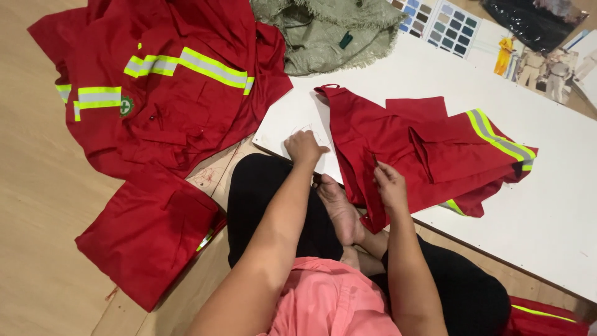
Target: Trimming loose threads from red workwear garments using a small hand tool while sitting on the floor.
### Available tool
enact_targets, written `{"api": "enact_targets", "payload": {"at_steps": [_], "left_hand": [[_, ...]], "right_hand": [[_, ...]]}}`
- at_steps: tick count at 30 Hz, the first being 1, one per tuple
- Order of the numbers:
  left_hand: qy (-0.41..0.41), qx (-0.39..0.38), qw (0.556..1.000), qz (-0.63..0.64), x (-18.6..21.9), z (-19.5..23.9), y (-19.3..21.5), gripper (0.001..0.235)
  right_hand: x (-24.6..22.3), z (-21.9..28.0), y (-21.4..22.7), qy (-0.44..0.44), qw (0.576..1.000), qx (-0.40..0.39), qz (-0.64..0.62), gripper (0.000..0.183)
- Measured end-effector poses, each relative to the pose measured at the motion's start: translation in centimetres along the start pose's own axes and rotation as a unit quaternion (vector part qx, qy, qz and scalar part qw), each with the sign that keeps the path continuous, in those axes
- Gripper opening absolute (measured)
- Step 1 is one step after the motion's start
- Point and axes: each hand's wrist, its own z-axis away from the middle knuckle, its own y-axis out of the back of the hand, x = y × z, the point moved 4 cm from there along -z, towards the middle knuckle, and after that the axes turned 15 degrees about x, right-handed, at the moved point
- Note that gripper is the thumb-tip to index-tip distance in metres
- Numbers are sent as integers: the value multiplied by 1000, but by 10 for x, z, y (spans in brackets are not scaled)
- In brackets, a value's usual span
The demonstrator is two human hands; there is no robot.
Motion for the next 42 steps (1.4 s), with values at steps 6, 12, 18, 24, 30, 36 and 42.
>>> {"api": "enact_targets", "payload": {"at_steps": [6, 12, 18, 24, 30, 36, 42], "left_hand": [[101, 144, 982, 75, -26, -27, -32, 17], [-47, 177, 971, 156, 5, -22, -46, 30], [-73, 107, 985, 113, 4, -44, -92, 30], [-28, 158, 981, 109, -1, -32, -87, 21], [-76, 152, 934, 315, 22, -15, -51, 13], [5, 138, 907, 397, 27, -15, -40, 9], [5, 146, 915, 376, 29, -14, -41, 10]], "right_hand": [[15, 27, 20, 122, 913, -10, 389, 39], [28, 32, 20, 205, 834, -39, 510, 41], [31, 27, 20, 193, 834, -33, 516, 42], [24, 6, 15, 85, 940, -12, 329, 37], [-42, -37, -50, 298, 903, 67, 301, 39], [-57, -96, -113, 443, 735, 69, 509, 40], [-60, -118, -140, 514, 683, 12, 520, 39]]}}
